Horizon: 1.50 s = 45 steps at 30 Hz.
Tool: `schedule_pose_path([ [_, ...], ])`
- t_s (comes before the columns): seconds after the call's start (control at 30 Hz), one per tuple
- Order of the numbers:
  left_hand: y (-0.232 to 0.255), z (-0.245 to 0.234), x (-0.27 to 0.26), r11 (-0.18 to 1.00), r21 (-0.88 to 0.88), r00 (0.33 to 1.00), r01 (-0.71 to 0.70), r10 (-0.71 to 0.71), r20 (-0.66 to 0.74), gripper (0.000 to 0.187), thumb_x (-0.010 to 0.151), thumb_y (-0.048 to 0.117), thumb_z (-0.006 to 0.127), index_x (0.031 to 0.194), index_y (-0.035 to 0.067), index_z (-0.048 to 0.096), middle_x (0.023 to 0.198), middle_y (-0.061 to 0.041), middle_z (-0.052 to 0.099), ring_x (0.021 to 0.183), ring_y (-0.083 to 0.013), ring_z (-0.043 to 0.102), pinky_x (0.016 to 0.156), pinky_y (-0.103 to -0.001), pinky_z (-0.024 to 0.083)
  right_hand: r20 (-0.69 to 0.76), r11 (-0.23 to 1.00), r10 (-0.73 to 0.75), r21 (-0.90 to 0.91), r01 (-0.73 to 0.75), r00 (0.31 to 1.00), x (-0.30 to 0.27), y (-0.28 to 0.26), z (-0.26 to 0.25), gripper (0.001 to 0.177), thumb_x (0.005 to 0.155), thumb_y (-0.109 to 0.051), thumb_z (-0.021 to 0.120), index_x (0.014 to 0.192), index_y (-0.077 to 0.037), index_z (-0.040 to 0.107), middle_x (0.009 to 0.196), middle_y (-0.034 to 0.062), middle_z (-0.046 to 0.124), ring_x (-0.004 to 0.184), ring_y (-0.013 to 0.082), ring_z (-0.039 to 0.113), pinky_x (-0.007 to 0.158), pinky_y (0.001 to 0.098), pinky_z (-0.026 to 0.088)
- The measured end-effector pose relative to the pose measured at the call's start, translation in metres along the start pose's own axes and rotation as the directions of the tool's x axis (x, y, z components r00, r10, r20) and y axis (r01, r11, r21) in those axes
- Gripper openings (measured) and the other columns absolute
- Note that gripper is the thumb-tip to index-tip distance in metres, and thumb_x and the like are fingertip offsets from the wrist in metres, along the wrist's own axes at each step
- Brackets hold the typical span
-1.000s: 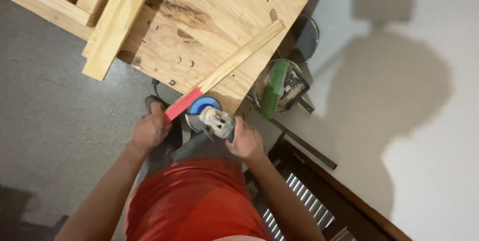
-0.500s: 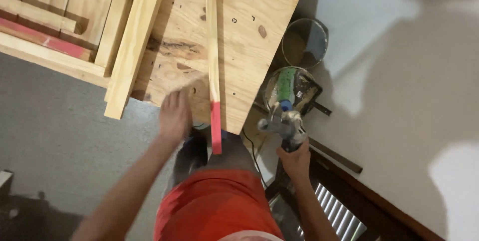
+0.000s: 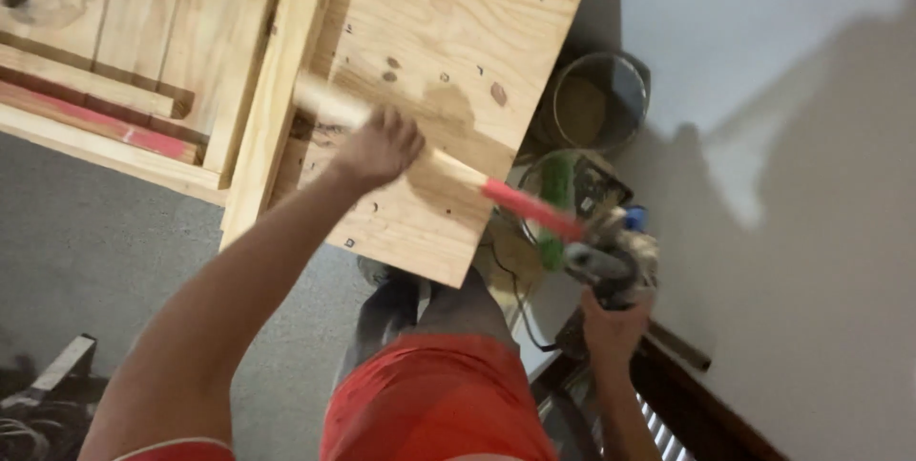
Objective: Sanding a thin wooden strip using a handheld angle grinder on a workbench.
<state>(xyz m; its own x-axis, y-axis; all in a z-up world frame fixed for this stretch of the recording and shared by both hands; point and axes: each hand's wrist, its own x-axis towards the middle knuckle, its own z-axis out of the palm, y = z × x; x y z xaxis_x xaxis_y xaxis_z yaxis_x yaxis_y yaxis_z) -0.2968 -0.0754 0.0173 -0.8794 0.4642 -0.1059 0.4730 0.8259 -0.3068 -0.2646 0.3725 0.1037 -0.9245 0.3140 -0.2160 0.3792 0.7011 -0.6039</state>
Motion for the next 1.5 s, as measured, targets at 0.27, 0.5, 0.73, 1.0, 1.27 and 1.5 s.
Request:
schedule_pose_path([
  [0.27, 0.157, 0.017, -0.073, 0.775, -0.402, 0.873, 0.487, -0.439, 0.211, 0.038, 0.097, 0.032, 0.047, 0.118, 0.001, 0.056, 0.101, -0.011, 0.052, 0.088, -0.0285, 0.059, 0.058, -0.039, 0.053, 0.126, 0.989, -0.054, -0.127, 0.071, 0.991, 0.033, -0.034, 0.001, 0.074, 0.075, -0.026, 0.084, 0.134, 0.0, 0.047, 0.121, 0.0271, 0.059, 0.115, 0.0488, 0.06, 0.097, 0.0669, 0.046],
  [0.5, 0.2, -0.022, -0.093, 0.531, -0.454, 0.665, 0.716, -0.717, 0.21, 0.055, 0.085, 0.043, 0.064, 0.116, -0.002, 0.062, 0.099, -0.014, 0.06, 0.087, -0.0308, 0.064, 0.061, -0.04, 0.058, 0.412, 0.714, -0.468, -0.345, 0.609, 0.782, 0.001, -0.005, 0.075, 0.09, 0.064, -0.026, 0.084, 0.14, 0.005, 0.049, 0.102, 0.0268, 0.067, 0.092, 0.0436, 0.068, 0.084, 0.055, 0.055],
  [0.73, 0.218, -0.035, -0.159, 0.1, -0.459, 0.423, 0.883, -0.592, 0.686, 0.082, 0.069, 0.058, 0.084, 0.125, 0.006, 0.053, 0.108, -0.015, 0.059, 0.105, -0.0445, 0.067, 0.081, -0.052, 0.06, 0.751, 0.42, -0.438, -0.316, 0.851, 0.494, -0.003, -0.041, 0.111, 0.085, 0.072, -0.04, 0.073, 0.141, -0.001, 0.044, 0.1, 0.0216, 0.07, 0.086, 0.0408, 0.074, 0.074, 0.0525, 0.06],
  [1.0, 0.23, -0.023, -0.153, -0.035, -0.324, 0.31, 0.946, -0.21, 0.927, 0.052, 0.089, 0.064, 0.058, 0.115, 0.025, 0.037, 0.098, -0.012, 0.074, 0.097, -0.0394, 0.077, 0.087, -0.049, 0.061, 0.84, 0.296, -0.219, -0.428, 0.854, 0.496, 0.037, -0.148, 0.108, 0.081, 0.079, -0.035, 0.075, 0.142, 0.002, 0.04, 0.109, 0.0243, 0.071, 0.098, 0.0413, 0.073, 0.085, 0.0529, 0.058],
  [1.27, 0.223, -0.029, -0.146, -0.057, -0.297, 0.283, 0.953, -0.185, 0.941, 0.054, 0.091, 0.061, 0.056, 0.117, 0.016, 0.039, 0.103, -0.018, 0.073, 0.103, -0.0435, 0.074, 0.09, -0.051, 0.06, 0.731, 0.4, -0.195, -0.549, 0.734, 0.654, 0.07, -0.19, 0.112, 0.084, 0.079, -0.027, 0.079, 0.143, 0.008, 0.038, 0.109, 0.0274, 0.07, 0.101, 0.044, 0.071, 0.089, 0.0537, 0.057],
  [1.5, 0.22, -0.038, -0.142, -0.033, -0.296, 0.282, 0.955, -0.219, 0.934, 0.054, 0.092, 0.06, 0.056, 0.117, 0.016, 0.04, 0.103, -0.017, 0.074, 0.103, -0.0415, 0.074, 0.092, -0.05, 0.06, 0.901, 0.195, -0.239, -0.322, 0.927, 0.363, 0.043, -0.159, 0.113, 0.078, 0.075, -0.026, 0.079, 0.137, 0.006, 0.046, 0.104, 0.025, 0.071, 0.093, 0.0429, 0.074, 0.081, 0.0548, 0.06],
])
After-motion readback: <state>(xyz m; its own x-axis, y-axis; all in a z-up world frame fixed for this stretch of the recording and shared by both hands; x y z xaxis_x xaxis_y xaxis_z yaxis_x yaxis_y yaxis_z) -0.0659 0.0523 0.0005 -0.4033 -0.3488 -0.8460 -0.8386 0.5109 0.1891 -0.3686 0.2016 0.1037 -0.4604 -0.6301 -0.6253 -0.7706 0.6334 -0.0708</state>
